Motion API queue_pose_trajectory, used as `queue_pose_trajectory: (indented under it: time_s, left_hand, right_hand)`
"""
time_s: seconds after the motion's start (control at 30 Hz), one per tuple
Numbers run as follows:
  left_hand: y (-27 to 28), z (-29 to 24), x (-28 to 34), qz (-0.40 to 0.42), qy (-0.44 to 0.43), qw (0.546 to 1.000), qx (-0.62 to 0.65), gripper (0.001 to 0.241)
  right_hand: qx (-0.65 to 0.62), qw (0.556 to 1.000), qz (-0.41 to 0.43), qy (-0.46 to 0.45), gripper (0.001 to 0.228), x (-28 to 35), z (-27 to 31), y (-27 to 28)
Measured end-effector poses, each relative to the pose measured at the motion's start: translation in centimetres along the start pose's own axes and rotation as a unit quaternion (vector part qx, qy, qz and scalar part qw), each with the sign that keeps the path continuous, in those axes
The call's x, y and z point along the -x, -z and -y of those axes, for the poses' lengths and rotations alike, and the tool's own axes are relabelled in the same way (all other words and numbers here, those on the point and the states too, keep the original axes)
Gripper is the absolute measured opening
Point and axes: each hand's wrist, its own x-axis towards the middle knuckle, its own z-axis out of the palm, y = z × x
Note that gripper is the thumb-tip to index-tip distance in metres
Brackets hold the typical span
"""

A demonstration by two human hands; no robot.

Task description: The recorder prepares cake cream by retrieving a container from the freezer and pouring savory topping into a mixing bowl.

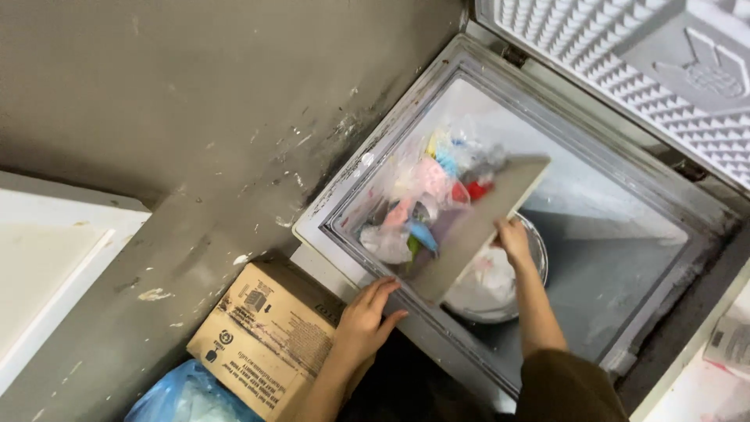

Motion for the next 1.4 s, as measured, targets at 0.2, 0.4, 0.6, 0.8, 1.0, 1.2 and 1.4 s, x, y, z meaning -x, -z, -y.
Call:
queue_pose_trajectory:
  time_s: [0.2,0.4,0.6,0.8,1.0,1.2,1.4]
  left_hand:
    - [0.6,-1.1,-0.1,-0.015,-0.005,1.000,0.003,0.051]
    - [0.9,-1.2,-0.1,-0.019,-0.044,0.999,-0.013,0.050]
    - [0.9,-1.7,-0.2,-0.019,-0.041,0.999,-0.007,0.047]
    - [0.7,-1.9,0.0,-0.025,-0.022,0.999,0.002,0.048]
    - [0.7,-2.5,0.0,-0.012,0.011,0.999,-0.035,0.048]
    - [0.3,-2.5,0.0,0.022,0.020,0.998,-0.047,0.049]
    - [0.4,-2.4,-0.4,0.025,0.014,0.999,-0.038,0.048]
  right_hand:
    - [0.010,0.999,-0.040,0.020,0.043,-5.2,3.6,-8.4]
    - [0.465,0.860,-0.117,0.176,0.054,-15.4,-1.9,-16.8]
    - [0.063,0.981,0.183,-0.001,0.052,-6.7,2.0,-8.3]
    - [0.036,0.999,0.034,0.001,0.045,-7.6,-18.5,5.0]
    - [0.491,0.841,0.172,0.152,0.033,-7.1,-32.8,2.3]
    - [0.541,0.787,0.293,-0.044,0.034,-1.6,-27.3,-7.3]
    - [0.770,0.606,0.197,0.030,0.028,-4.0,-33.7,-4.0]
